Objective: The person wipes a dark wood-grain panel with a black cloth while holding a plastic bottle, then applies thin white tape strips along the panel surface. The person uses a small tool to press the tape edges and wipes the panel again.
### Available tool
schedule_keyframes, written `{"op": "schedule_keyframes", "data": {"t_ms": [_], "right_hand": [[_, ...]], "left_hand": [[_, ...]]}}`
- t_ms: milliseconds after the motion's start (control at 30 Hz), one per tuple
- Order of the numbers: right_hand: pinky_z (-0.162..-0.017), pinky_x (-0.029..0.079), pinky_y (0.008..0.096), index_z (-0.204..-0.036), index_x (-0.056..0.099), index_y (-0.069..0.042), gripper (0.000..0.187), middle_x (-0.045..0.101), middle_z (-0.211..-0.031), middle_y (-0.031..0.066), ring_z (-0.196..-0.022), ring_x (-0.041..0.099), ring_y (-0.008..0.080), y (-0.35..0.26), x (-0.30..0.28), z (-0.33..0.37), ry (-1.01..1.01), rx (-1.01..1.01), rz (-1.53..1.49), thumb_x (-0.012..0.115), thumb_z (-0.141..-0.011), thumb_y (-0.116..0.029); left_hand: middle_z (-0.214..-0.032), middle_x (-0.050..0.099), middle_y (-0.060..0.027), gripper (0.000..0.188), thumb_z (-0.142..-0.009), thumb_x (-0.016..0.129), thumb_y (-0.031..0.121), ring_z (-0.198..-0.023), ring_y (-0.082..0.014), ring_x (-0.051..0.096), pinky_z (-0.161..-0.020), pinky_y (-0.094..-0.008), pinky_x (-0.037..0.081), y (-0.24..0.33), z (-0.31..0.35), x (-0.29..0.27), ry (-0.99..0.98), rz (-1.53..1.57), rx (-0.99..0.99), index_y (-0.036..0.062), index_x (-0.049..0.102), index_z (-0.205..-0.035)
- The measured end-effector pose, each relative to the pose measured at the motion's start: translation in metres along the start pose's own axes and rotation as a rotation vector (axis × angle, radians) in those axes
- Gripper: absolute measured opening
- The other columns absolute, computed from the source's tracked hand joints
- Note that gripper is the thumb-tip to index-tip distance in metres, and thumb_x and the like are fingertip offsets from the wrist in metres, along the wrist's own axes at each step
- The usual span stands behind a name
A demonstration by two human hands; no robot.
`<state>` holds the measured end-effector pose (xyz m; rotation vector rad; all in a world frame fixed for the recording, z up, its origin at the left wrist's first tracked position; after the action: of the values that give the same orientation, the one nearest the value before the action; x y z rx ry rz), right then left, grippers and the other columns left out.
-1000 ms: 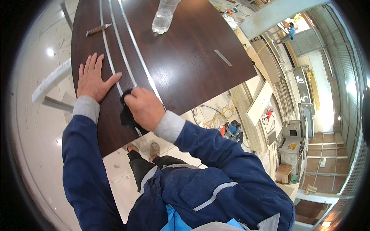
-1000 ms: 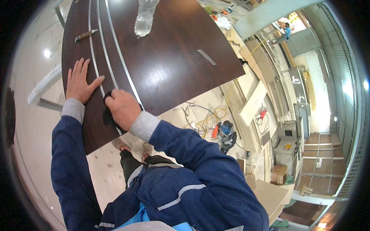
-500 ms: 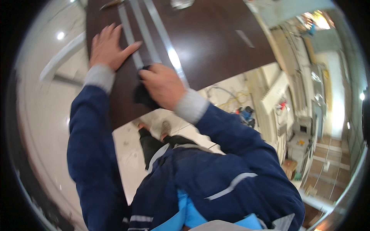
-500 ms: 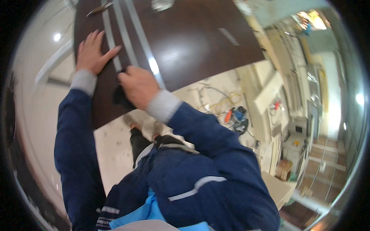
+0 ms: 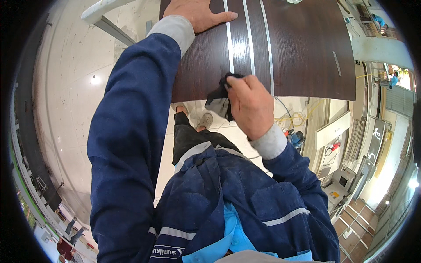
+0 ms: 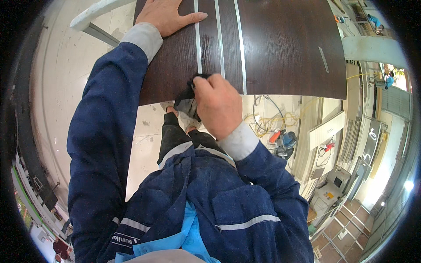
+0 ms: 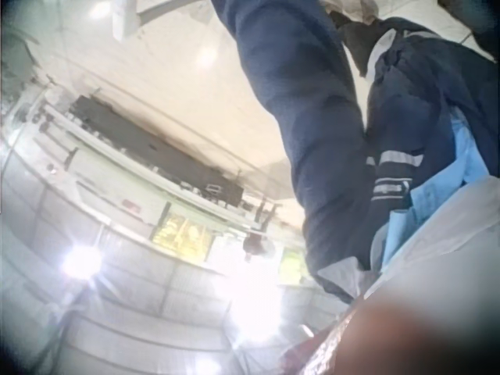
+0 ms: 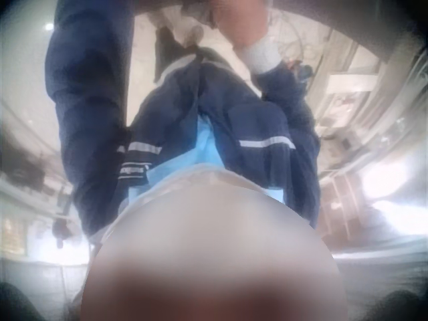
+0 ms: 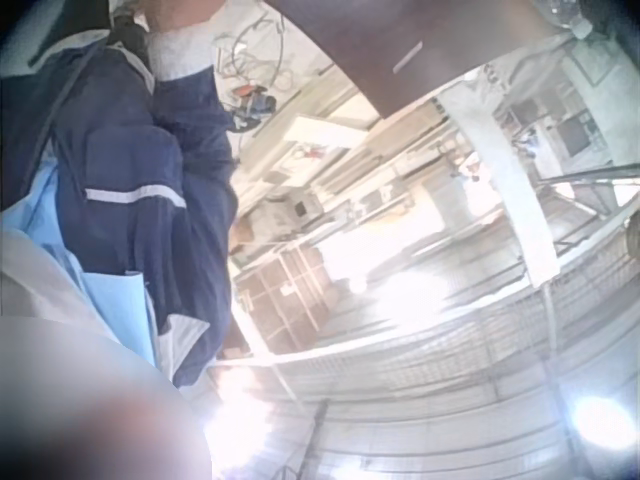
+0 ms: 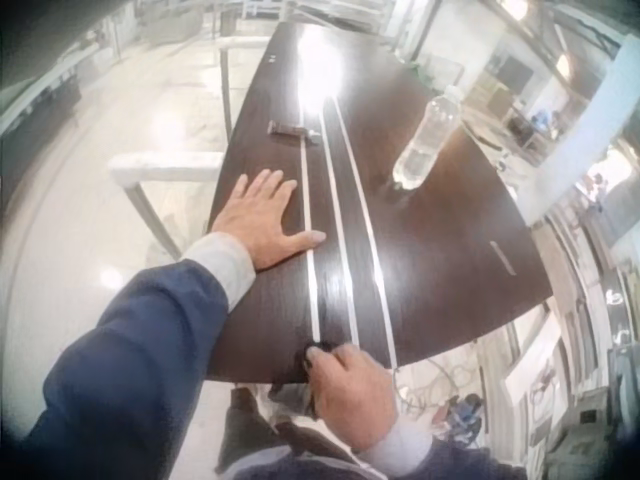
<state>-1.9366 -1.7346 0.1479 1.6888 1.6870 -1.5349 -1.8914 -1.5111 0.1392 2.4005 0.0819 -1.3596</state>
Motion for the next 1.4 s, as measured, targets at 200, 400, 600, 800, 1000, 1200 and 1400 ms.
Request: {"op": "schedule_keyframes", "data": {"t_ms": [200, 400, 600, 800, 1000, 1200, 1400], "right_hand": [[-0.067, 0.053, 0.0499, -0.104, 0.07, -0.011, 0.015, 0.059, -0.087, 0.0126, -0.078, 0.066, 0.0375, 0.002, 0.004, -0.003, 0.001, -0.018, 0.028, 0.074, -0.09, -0.009], [-0.067, 0.054, 0.0496, -0.107, 0.069, -0.01, 0.017, 0.06, -0.089, 0.0131, -0.08, 0.067, 0.0364, 0.0, 0.006, -0.002, -0.08, 0.043, 0.035, 0.074, -0.091, -0.01], [-0.067, 0.054, 0.0488, -0.104, 0.068, -0.01, 0.013, 0.06, -0.087, 0.0122, -0.08, 0.067, 0.0355, -0.003, 0.001, 0.012, -0.008, -0.002, 0.022, 0.074, -0.092, -0.012], [-0.073, 0.056, 0.0473, -0.114, 0.072, -0.007, 0.024, 0.066, -0.094, 0.0131, -0.085, 0.068, 0.0372, 0.003, 0.008, 0.016, -0.127, 0.069, 0.05, 0.077, -0.091, -0.006], [-0.067, 0.053, 0.0482, -0.102, 0.071, -0.01, 0.012, 0.06, -0.085, 0.0106, -0.079, 0.066, 0.0333, -0.002, 0.001, 0.021, -0.074, 0.064, 0.039, 0.072, -0.091, -0.009], [-0.069, 0.053, 0.0486, -0.097, 0.065, -0.008, 0.011, 0.059, -0.086, 0.0111, -0.081, 0.066, 0.0343, -0.002, -0.001, 0.025, 0.009, 0.006, -0.01, 0.071, -0.088, -0.007], [-0.069, 0.053, 0.049, -0.097, 0.064, -0.008, 0.011, 0.058, -0.087, 0.0116, -0.08, 0.065, 0.0345, -0.003, -0.001, 0.025, -0.021, 0.052, 0.007, 0.071, -0.088, -0.007]], "left_hand": [[-0.18, 0.028, -0.0159, 0.115, -0.092, 0.048, 0.091, -0.168, -0.0317, 0.02, -0.138, -0.0491, 0.013, -0.02, 0.007, 0.033, -0.302, -0.281, -0.15, 0.0096, 0.032, -0.172], [-0.181, 0.024, -0.0156, 0.114, -0.094, 0.045, 0.091, -0.169, -0.0305, 0.014, -0.138, -0.0478, 0.008, -0.019, 0.006, 0.025, -0.43, -0.19, -0.202, 0.0102, 0.028, -0.173], [-0.181, 0.022, -0.0152, 0.114, -0.094, 0.044, 0.091, -0.17, -0.0295, 0.012, -0.139, -0.0471, 0.006, -0.02, 0.007, 0.025, -0.451, -0.195, -0.203, 0.0105, 0.027, -0.173], [-0.181, 0.022, -0.0152, 0.112, -0.095, 0.047, 0.089, -0.17, -0.0293, 0.012, -0.138, -0.0472, 0.007, -0.019, 0.007, 0.025, -0.448, -0.166, -0.213, 0.0108, 0.028, -0.173], [-0.18, 0.025, -0.0163, 0.111, -0.095, 0.053, 0.085, -0.169, -0.0301, 0.014, -0.138, -0.0473, 0.007, -0.017, 0.007, 0.018, -0.385, -0.156, -0.202, 0.0077, 0.032, -0.171], [-0.18, 0.025, -0.0159, 0.11, -0.094, 0.053, 0.085, -0.169, -0.0293, 0.016, -0.138, -0.0464, 0.008, -0.016, 0.005, 0.023, -0.393, -0.185, -0.207, 0.0086, 0.033, -0.171], [-0.18, 0.028, -0.0161, 0.109, -0.094, 0.054, 0.085, -0.169, -0.0301, 0.018, -0.137, -0.0473, 0.01, -0.017, 0.006, 0.023, -0.378, -0.201, -0.21, 0.0087, 0.036, -0.17]]}}
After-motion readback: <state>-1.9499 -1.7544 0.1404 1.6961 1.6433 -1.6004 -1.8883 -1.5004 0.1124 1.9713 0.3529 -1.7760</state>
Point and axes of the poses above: each hand's wrist, its own z-axis away from the middle knuckle, its own x-axis out of the palm, y = z × x, the point moved 10 cm from there along -z, towards the middle knuckle
